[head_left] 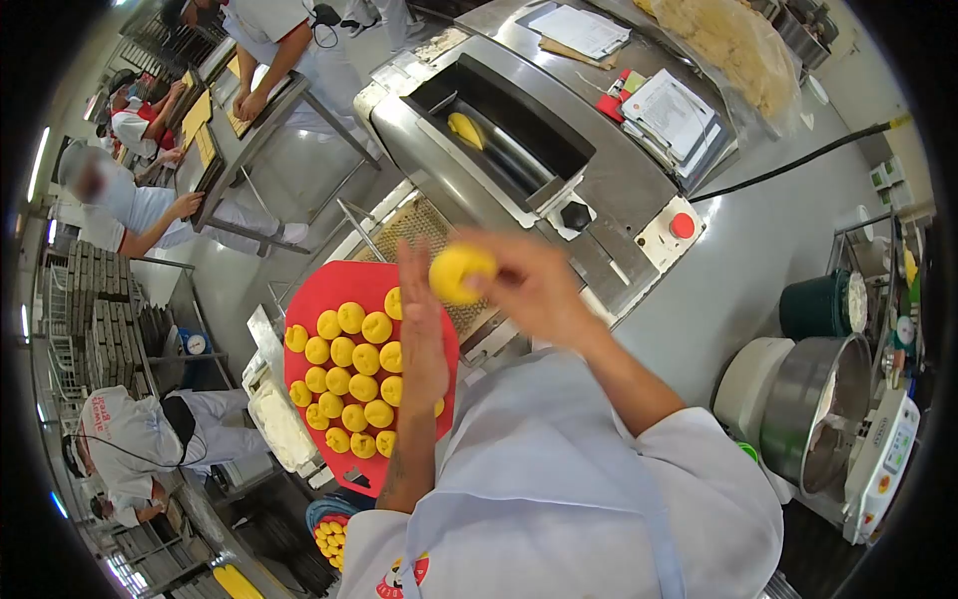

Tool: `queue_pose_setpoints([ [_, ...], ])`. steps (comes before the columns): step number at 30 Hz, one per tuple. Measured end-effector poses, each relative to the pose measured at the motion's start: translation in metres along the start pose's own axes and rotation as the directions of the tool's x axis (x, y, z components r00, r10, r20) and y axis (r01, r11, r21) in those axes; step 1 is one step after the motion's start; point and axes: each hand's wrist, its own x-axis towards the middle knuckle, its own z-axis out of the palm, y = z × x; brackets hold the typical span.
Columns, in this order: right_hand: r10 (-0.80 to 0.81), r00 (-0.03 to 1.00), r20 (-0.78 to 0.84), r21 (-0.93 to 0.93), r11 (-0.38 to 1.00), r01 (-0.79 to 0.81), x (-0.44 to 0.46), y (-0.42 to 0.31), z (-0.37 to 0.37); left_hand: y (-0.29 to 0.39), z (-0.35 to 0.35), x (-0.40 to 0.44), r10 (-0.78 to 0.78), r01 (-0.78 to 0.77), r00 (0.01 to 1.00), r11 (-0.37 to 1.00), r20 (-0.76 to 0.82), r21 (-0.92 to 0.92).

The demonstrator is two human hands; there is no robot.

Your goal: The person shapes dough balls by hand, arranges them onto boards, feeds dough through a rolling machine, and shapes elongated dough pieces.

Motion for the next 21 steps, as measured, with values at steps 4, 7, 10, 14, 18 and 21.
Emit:
queue_pose_setpoints([
  [4,-0.217,0.766,-0.605,-0.045,0.97,0.239,0.036,-0.062,-0.072,-0.082,-0.064,0.0,-0.105,0.027,0.994,0.523,0.033,0.852],
  [7,-0.564,0.532,-0.632,-0.374,0.823,0.427,0.072,-0.04,-0.1,-0.143,-0.097,-0.013,-0.164,0.016,0.984,0.442,0.063,0.897],
  [10,-0.602,0.796,-0.057,-0.859,0.435,0.268,0.079,0.027,-0.104,-0.14,-0.102,-0.01,-0.221,0.058,0.973,0.52,0.069,0.852],
  [14,-0.56,0.755,-0.34,-0.808,0.584,0.069,0.036,0.034,-0.094,-0.145,-0.111,0.006,-0.172,0.011,0.977,0.638,0.129,0.77],
  [18,-0.087,0.937,-0.339,-0.292,0.956,-0.017,-0.01,0.012,-0.026,-0.14,-0.093,0.006,0.054,-0.143,0.987,0.74,0.155,0.657],
  [21,0.141,0.967,-0.212,0.136,0.984,-0.113,-0.031,0.034,0.056,-0.083,-0.076,-0.004,-0.104,0.079,0.993,0.94,0.058,0.331],
])
